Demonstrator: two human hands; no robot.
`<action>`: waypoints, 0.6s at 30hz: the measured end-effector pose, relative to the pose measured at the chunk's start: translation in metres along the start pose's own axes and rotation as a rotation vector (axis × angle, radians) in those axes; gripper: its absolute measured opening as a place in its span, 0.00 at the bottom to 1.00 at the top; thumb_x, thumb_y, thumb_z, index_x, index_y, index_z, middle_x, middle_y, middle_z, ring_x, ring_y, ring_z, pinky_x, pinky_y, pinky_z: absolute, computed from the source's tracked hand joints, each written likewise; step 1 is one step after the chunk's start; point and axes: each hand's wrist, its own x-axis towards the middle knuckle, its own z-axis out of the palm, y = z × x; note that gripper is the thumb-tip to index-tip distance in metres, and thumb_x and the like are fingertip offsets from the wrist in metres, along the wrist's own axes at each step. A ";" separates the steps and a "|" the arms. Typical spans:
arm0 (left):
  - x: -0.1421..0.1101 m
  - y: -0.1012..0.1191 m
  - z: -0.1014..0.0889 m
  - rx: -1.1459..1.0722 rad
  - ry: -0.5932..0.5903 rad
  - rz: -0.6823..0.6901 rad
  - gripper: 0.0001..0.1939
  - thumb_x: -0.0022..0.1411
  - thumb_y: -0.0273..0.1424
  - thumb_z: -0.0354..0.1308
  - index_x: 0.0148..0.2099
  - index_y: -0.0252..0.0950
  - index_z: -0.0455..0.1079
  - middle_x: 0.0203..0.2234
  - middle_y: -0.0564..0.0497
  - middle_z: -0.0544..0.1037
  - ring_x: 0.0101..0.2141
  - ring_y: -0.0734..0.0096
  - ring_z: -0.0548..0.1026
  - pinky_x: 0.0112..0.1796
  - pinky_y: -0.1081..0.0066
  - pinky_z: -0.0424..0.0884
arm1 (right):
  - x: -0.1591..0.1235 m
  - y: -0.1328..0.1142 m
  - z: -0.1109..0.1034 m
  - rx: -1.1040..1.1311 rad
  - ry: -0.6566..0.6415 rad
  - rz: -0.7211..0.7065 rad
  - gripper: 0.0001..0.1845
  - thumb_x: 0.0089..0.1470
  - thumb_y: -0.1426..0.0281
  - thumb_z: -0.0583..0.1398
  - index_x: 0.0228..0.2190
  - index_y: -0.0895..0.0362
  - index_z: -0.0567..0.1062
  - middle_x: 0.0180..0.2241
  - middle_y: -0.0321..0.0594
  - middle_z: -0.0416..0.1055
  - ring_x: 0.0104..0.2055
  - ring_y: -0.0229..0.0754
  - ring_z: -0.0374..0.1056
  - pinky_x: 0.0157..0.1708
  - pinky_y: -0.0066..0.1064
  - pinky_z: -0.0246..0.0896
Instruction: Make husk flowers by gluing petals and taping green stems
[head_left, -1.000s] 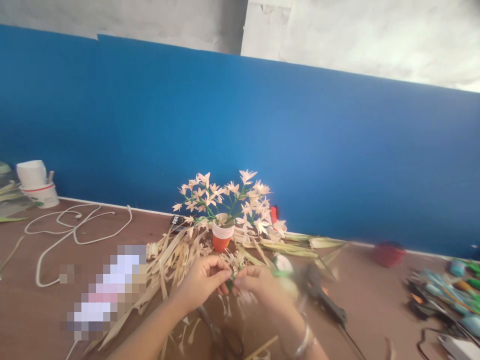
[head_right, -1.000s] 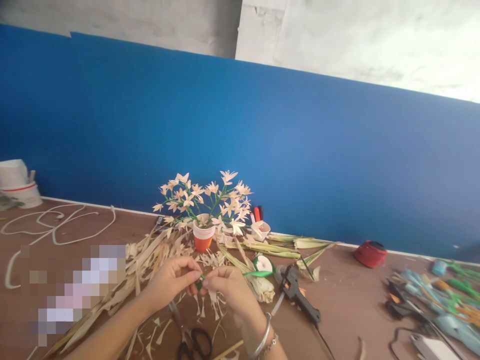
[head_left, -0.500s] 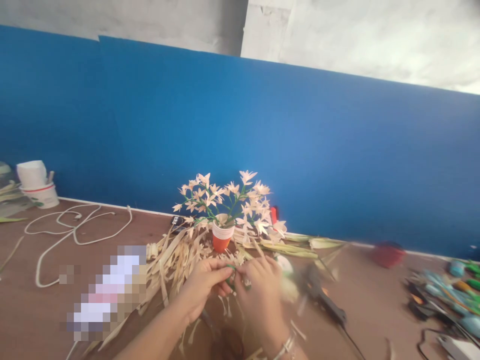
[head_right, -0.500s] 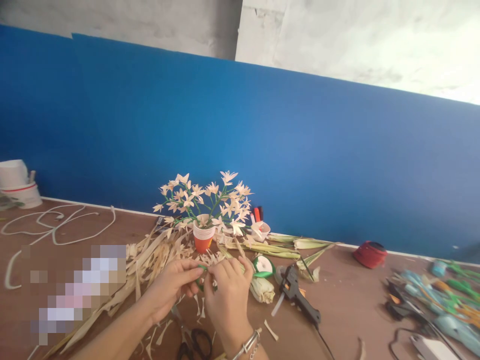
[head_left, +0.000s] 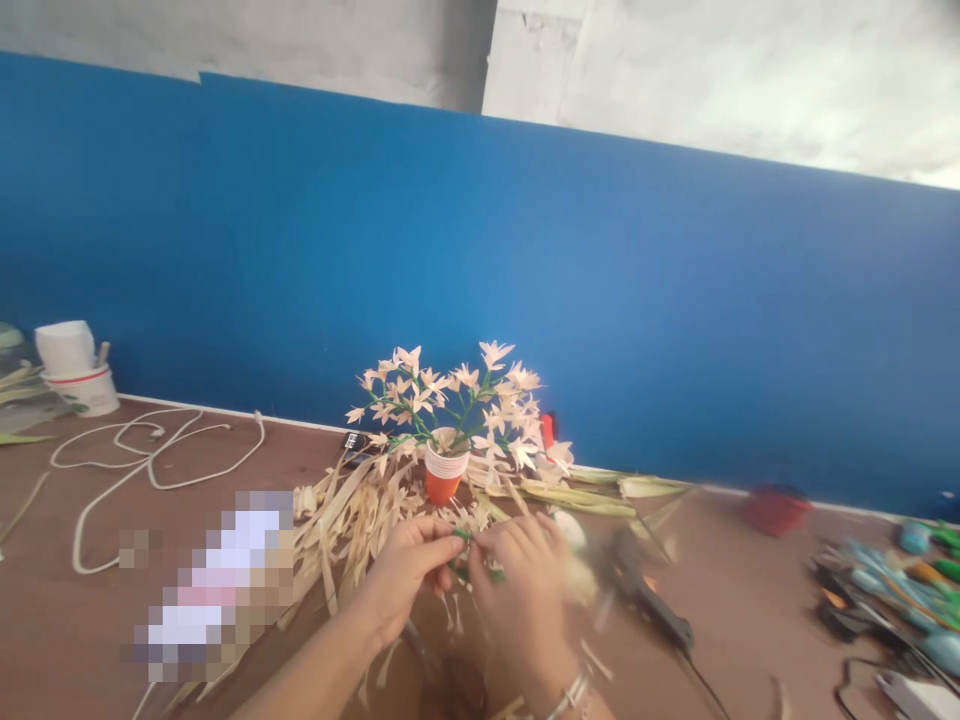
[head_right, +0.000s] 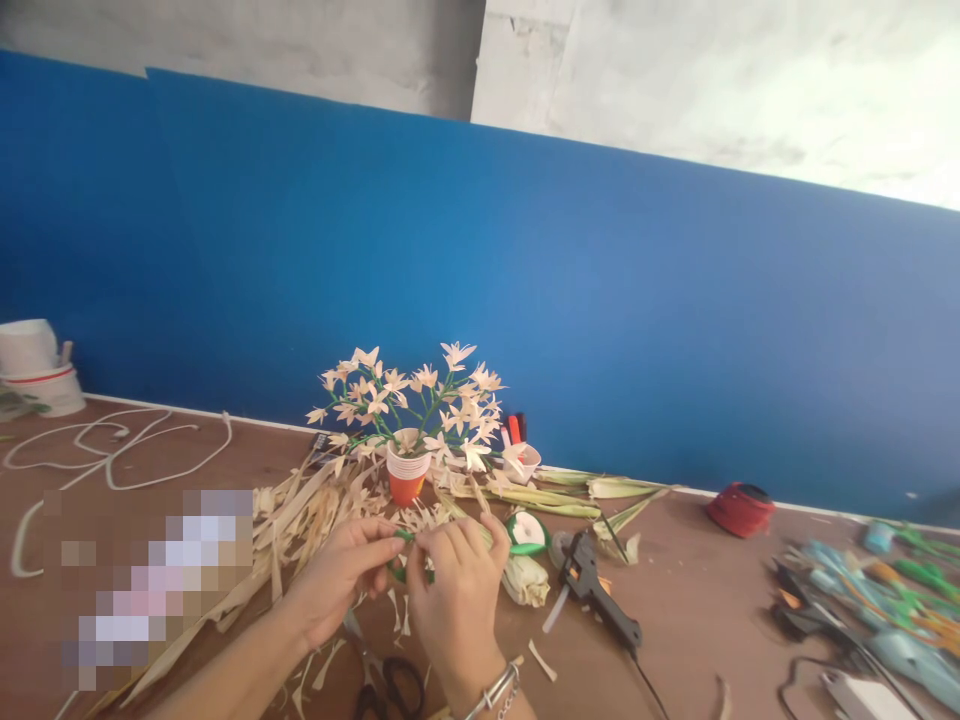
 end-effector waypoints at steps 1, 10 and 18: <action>0.000 -0.001 0.000 -0.012 0.014 -0.007 0.09 0.44 0.31 0.63 0.27 0.31 0.70 0.17 0.56 0.72 0.13 0.85 0.63 0.16 0.80 0.54 | 0.000 0.000 0.000 -0.003 -0.001 0.001 0.08 0.48 0.75 0.57 0.21 0.54 0.71 0.21 0.33 0.69 0.28 0.39 0.63 0.48 0.41 0.44; 0.000 -0.002 0.000 0.003 0.027 -0.046 0.10 0.44 0.32 0.63 0.24 0.32 0.66 0.16 0.57 0.70 0.13 0.84 0.62 0.16 0.80 0.53 | -0.001 0.001 0.002 -0.023 -0.008 0.008 0.09 0.49 0.76 0.56 0.20 0.55 0.70 0.20 0.33 0.69 0.28 0.39 0.62 0.48 0.41 0.45; 0.000 -0.001 -0.001 0.033 0.018 0.037 0.10 0.43 0.32 0.64 0.26 0.31 0.68 0.17 0.56 0.71 0.14 0.84 0.62 0.17 0.80 0.55 | 0.001 0.000 0.000 0.015 -0.019 0.026 0.08 0.48 0.75 0.57 0.20 0.55 0.70 0.20 0.32 0.68 0.27 0.38 0.63 0.47 0.41 0.45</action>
